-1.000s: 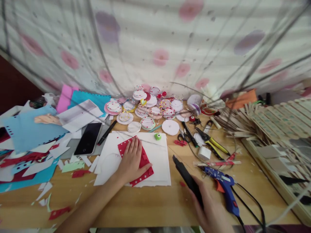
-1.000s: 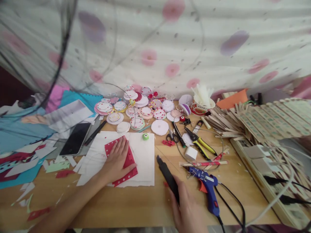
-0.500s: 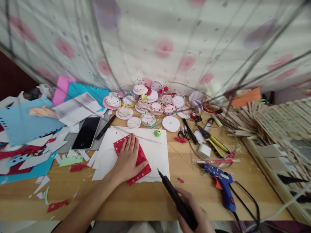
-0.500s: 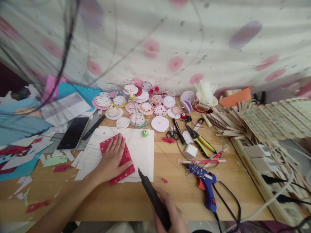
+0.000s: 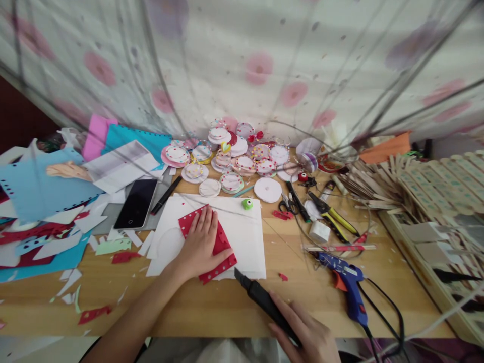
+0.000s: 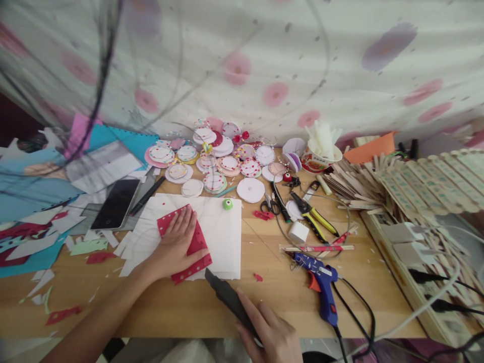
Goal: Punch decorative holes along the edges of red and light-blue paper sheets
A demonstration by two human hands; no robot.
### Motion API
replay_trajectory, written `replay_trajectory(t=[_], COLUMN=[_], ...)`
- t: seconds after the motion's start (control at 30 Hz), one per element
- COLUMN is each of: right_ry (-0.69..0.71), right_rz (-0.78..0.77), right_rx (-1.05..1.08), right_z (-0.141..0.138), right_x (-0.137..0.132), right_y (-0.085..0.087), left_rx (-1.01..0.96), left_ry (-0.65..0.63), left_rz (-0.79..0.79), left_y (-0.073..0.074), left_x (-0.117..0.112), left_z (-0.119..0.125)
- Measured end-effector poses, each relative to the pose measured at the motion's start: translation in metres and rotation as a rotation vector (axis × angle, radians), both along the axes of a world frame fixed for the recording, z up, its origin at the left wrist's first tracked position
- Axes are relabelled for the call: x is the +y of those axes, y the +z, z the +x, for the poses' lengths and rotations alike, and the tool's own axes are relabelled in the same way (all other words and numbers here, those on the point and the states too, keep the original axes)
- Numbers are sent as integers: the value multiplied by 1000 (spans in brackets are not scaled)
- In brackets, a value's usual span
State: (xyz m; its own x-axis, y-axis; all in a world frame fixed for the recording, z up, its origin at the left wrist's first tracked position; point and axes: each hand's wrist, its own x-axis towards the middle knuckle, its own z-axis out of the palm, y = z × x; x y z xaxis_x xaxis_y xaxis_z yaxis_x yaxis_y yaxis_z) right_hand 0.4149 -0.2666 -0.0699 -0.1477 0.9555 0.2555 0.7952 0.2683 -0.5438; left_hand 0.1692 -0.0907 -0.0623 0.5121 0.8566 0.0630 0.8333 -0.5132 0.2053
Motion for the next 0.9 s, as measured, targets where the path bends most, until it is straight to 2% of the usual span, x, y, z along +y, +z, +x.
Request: replay_trajectory(t=[0.37, 0.5, 0.9], right_ry=[44, -20, -65], right_rz=[-34, -21, -32], right_rx=[-48, -34, -51], right_z=[-11, -11, -13], right_x=[9, 9, 6], right_y=[-1, -2, -5], left_rx=[-33, -36, 20], left_ry=[-14, -14, -12], left_rz=[25, 17, -26], left_y=[-3, -2, 0], left_x=[0, 0, 1], left_z=[-1, -1, -1])
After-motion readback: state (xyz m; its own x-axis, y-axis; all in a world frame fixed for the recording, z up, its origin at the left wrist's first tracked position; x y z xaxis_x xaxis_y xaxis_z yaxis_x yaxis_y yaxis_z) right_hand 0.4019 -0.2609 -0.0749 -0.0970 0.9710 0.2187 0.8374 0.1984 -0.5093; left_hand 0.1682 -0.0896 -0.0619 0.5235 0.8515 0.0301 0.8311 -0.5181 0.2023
